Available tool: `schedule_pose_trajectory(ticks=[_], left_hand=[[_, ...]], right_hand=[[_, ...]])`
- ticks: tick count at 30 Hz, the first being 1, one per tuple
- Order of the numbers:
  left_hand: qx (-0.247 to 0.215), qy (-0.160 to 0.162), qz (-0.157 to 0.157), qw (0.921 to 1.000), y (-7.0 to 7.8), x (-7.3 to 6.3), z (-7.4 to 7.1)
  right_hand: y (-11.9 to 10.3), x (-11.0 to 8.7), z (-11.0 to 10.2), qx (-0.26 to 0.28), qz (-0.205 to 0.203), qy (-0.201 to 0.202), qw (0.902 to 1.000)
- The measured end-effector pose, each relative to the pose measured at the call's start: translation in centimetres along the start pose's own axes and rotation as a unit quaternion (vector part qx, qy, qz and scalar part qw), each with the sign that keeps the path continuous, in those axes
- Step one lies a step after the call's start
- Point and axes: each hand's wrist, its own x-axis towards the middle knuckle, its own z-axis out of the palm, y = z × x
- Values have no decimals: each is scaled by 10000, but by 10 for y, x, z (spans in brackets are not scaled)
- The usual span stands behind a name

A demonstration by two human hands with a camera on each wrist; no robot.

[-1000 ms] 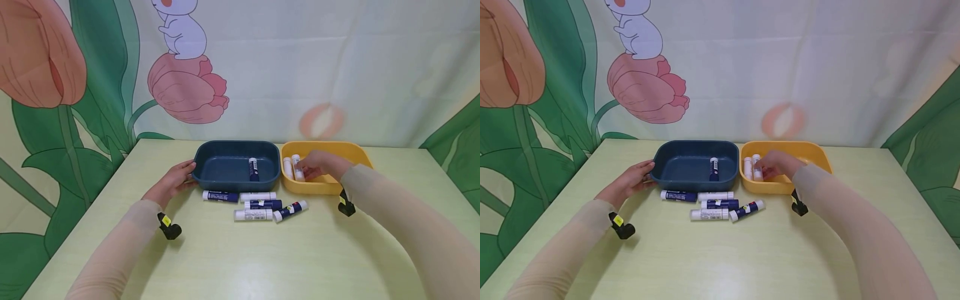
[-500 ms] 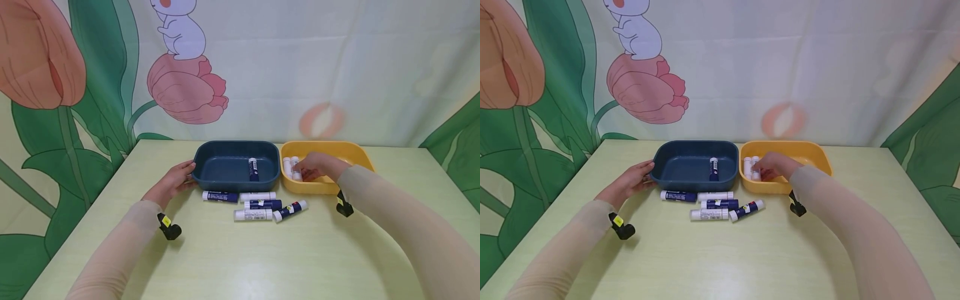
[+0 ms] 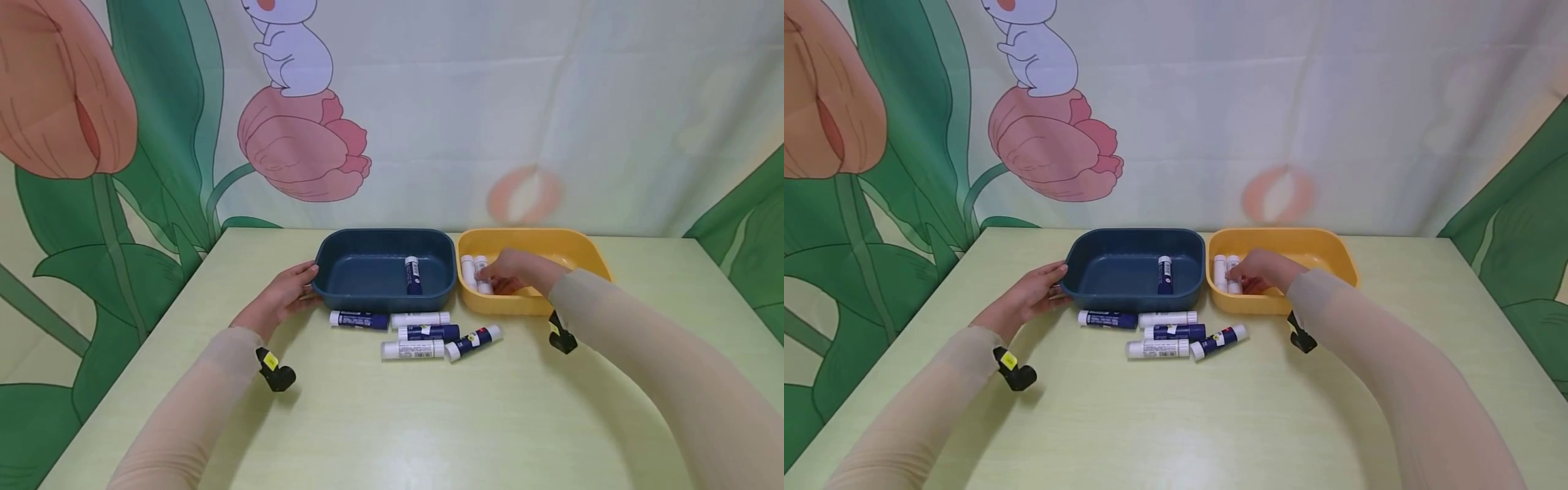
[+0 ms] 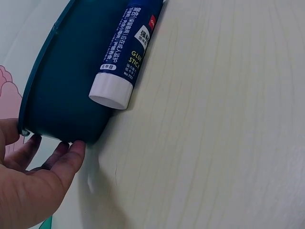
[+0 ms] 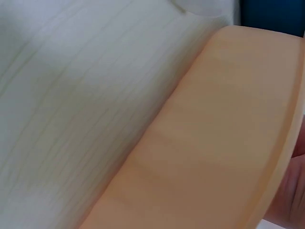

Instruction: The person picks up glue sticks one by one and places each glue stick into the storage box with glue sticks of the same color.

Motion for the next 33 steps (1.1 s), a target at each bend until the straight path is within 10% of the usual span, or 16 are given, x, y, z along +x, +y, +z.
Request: schedule_pose_trajectory(ticks=[14,19,26,33], left_hand=[[17,0,0,10000,-1,-1,0],[21,2,-22,10000,0,1,0],[30,25,-36,10000,0,2,0],[14,40,-26,10000,1,1,0]], right_hand=[[0,-10,-1,82,-84,-146,9998],[4,-14,-2,-739,-484,91,9960],[4,-38,-4,-2140,-1585,946,9592],[14,-78,2,-1705,-2650,1672,9342]])
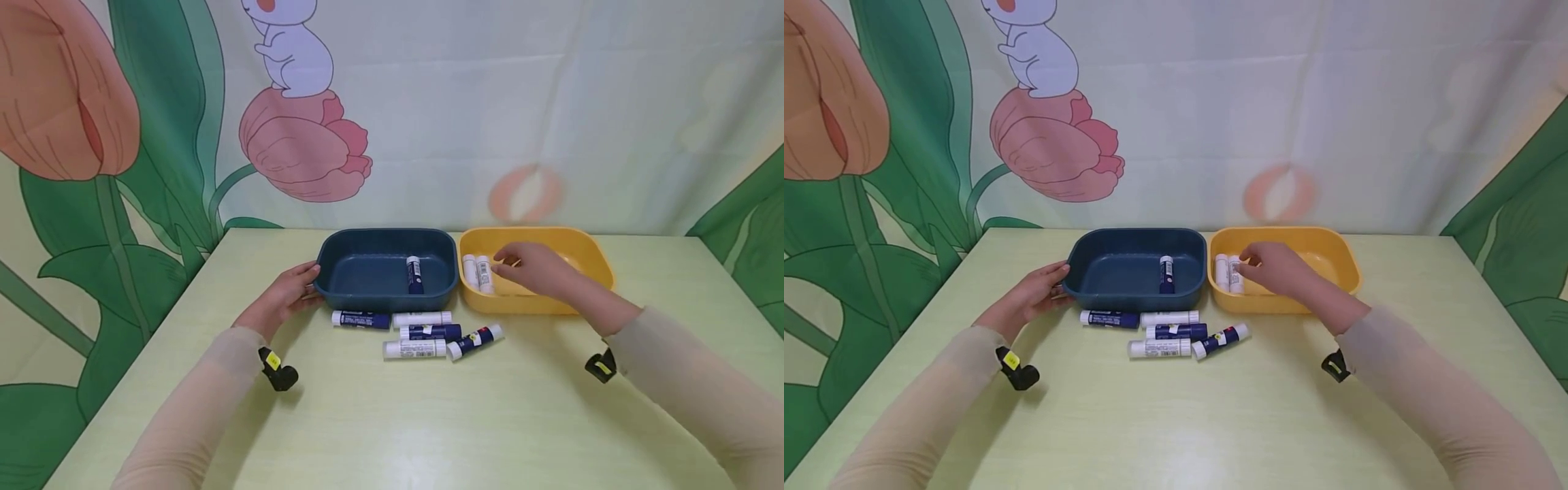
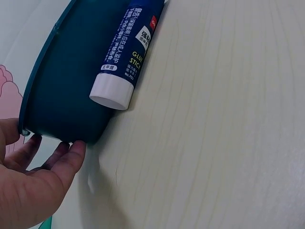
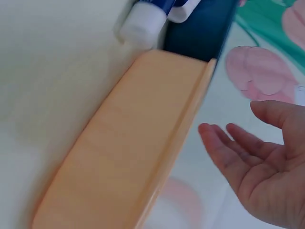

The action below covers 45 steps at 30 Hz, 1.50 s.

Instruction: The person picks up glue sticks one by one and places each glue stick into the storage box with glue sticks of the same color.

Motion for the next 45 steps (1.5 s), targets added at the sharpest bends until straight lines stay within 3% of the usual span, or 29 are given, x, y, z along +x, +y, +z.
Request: schedule_pose_trajectory(ticks=[5,9,16,27,36,45], left_hand=[[-12,14,-11,10000,0,0,1],[2,28,-23,10000,0,0,0],[-25,52,-61,10000,-2,2,0],[25,76,-59,10000,-1,1,0],[79,49,-46,9999,-1,2,0],[63,-2,-22,10000,-2,3,-1]], right_hand=[[-5,-27,6,256,-361,375,9983],[-11,-44,17,228,-757,422,9960],[-17,-60,41,-618,-1334,44,9891],[-18,-53,66,-1315,-1530,-355,9788],[-16,-41,69,-1787,-1914,-440,9641],[-15,-32,73,-2109,-2049,-641,9536]])
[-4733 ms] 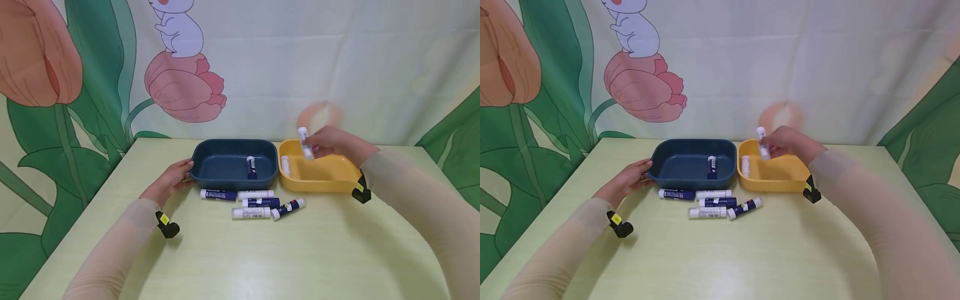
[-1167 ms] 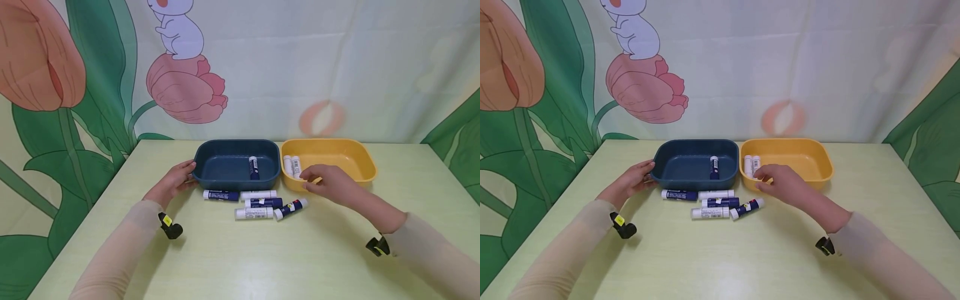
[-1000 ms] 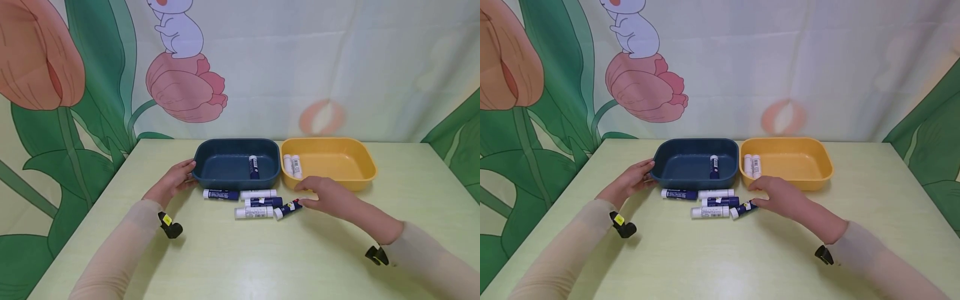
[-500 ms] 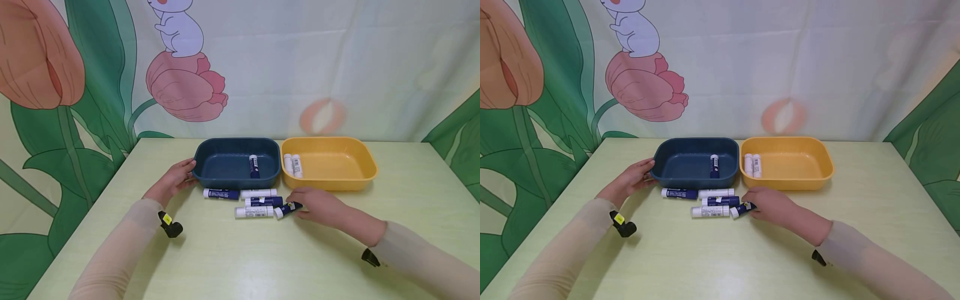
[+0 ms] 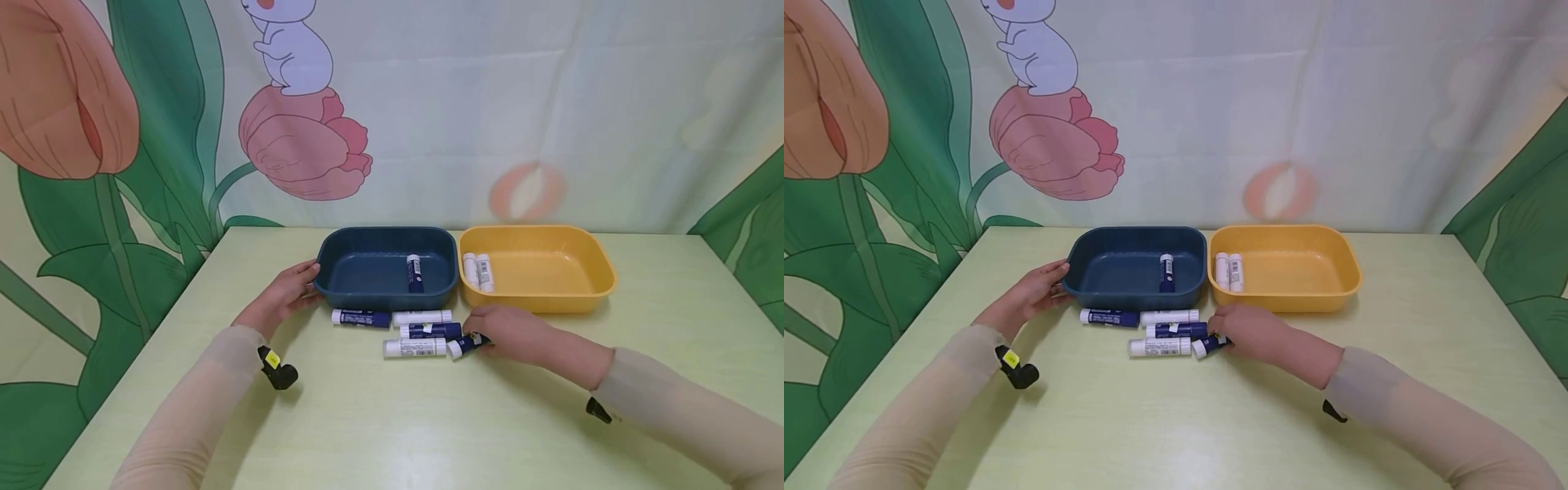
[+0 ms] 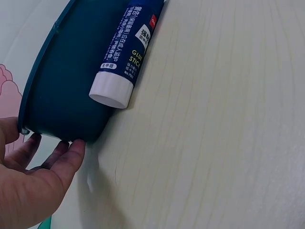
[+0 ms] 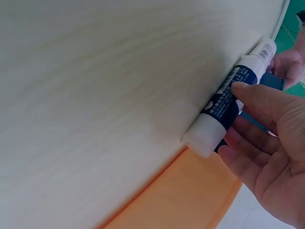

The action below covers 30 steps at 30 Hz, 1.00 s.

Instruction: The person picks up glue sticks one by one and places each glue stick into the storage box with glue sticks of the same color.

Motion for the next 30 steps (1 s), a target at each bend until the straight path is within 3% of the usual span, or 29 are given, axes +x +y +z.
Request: schedule_pose_trajectory(ticks=[6,11,30], left_hand=[[-91,22,-21,10000,-1,0,0],[-131,10,-30,9999,-1,0,-1],[-142,-16,5,9999,1,-2,0]], right_hand=[[1,2,0,-200,-42,-182,9996],[3,3,3,-403,-240,-80,9989],[0,-1,-6,-477,-394,-64,9981]])
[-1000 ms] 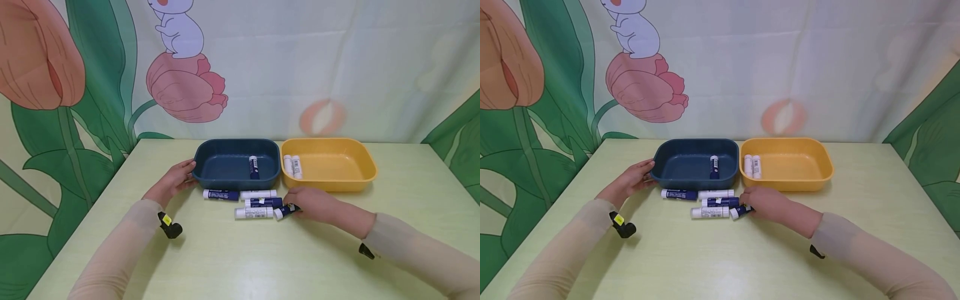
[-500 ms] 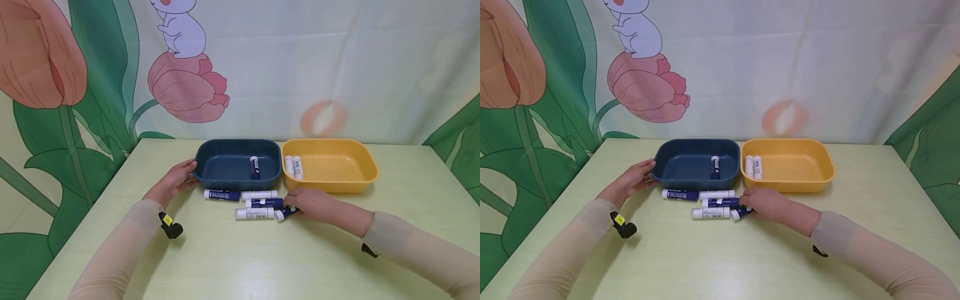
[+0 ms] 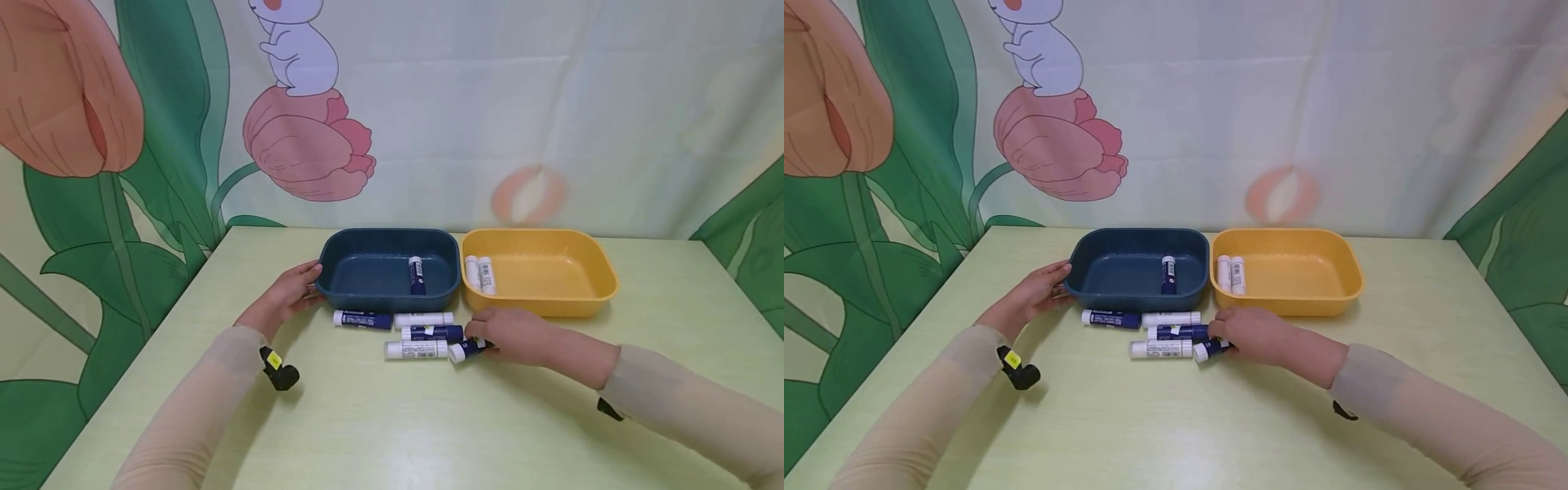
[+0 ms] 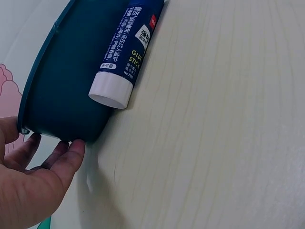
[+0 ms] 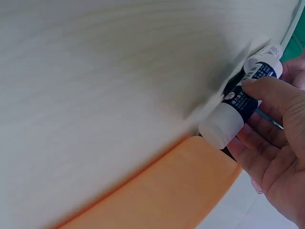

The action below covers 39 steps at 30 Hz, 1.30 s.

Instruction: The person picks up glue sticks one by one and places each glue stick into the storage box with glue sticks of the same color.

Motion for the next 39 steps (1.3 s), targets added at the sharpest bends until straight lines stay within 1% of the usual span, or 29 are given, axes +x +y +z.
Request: schedule_pose_trajectory(ticks=[4,6,9,10,14,17,19,24,26,30,32,37,39], left_hand=[[20,13,6,10000,0,-1,2],[56,51,-6,10000,-1,0,1],[135,26,29,9999,-4,2,-3],[85,-10,71,9999,-6,4,-6],[53,-61,115,9999,-7,4,-8],[61,-23,66,10000,-5,1,-5],[48,-15,37,10000,-3,-1,-2],[-26,-19,-28,10000,-1,-2,-1],[-24,-16,-35,10000,-1,-1,-1],[-21,-26,-2,10000,-1,0,-1],[-5,-44,9,10000,-2,0,-1],[24,-44,-15,10000,0,-2,1],[18,-31,-18,10000,1,-2,1]], right_hand=[[-3,-2,-7,122,121,-74,9998],[-4,-2,-11,294,262,-97,9992],[-6,0,-18,655,442,-78,9968],[-7,0,-20,791,502,-72,9956],[-10,6,-33,1214,818,-185,9890],[-13,11,-45,1401,1154,-307,9829],[-13,15,-52,1544,1336,-310,9784],[-10,24,-69,2006,1504,-151,9679],[-7,30,-74,2093,1541,-99,9656],[-3,44,-81,2216,1786,-144,9585],[-1,51,-84,2313,1980,-262,9522],[2,68,-91,2745,2438,-585,9283],[3,74,-95,2931,2543,-635,9194]])
